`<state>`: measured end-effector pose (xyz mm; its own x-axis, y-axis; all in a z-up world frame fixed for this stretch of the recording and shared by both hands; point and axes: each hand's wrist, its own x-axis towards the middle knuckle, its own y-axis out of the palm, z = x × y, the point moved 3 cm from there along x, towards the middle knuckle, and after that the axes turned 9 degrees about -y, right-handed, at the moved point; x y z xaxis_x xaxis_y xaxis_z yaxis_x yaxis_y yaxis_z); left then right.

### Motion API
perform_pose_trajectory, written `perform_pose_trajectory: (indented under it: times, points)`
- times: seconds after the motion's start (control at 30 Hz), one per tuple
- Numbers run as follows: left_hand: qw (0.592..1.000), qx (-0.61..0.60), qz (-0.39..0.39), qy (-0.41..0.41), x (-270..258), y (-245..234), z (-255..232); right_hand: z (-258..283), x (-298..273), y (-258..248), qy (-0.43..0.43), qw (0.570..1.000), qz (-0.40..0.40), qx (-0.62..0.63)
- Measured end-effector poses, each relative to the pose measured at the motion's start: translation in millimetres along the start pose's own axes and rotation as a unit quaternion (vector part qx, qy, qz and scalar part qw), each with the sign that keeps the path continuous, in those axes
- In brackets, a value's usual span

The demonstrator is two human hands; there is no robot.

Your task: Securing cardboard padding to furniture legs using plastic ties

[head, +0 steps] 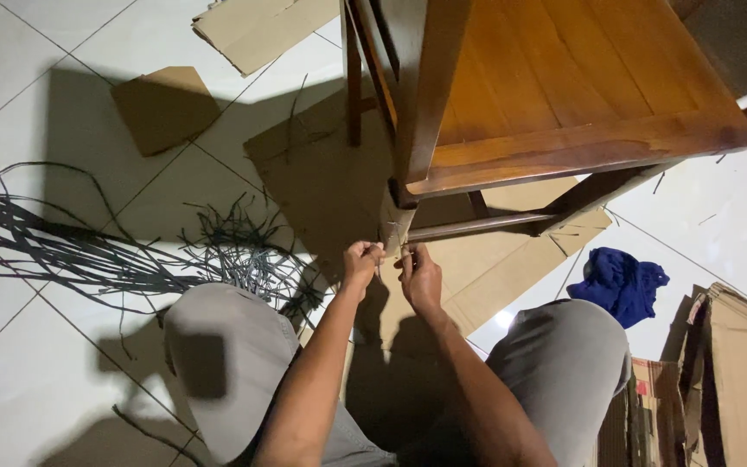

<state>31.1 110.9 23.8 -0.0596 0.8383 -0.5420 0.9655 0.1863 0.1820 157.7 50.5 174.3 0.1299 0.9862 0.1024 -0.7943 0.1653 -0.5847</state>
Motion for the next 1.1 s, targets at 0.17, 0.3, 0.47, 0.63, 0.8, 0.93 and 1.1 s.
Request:
perform_pose_trajectory:
  times: [0.17, 0.3, 0.47, 0.63, 0.8, 0.93, 1.1]
  points:
    - [0.999, 0.001, 0.034, -0.035, -20, 5, -9, -3, -6, 9, -0.004, 0.998, 0.038, -0.049]
    - [0.997, 0.032, 0.042, -0.051, -12, 3, 9, -2, -6, 11, -0.009, 0.998, 0.042, -0.052]
    - [0.996, 0.011, 0.057, -0.074, -25, 7, 3, -1, -12, 12, 0.004, 0.999, 0.043, -0.028]
    - [0.99, -0.053, 0.09, -0.09, -29, 9, 3, -4, -14, 16, 0.025, 0.999, 0.037, 0.0]
    - [0.989, -0.046, 0.112, -0.087, -29, 6, 6, -17, -15, 22, 0.039, 0.999, 0.03, 0.016]
    - [0.991, -0.026, 0.113, -0.068, -38, 8, 0, -9, -18, 18, 0.043, 0.997, 0.05, 0.033]
    - [0.99, -0.041, 0.122, -0.063, -40, 10, 3, -8, -21, 18, 0.035, 0.998, 0.058, 0.009]
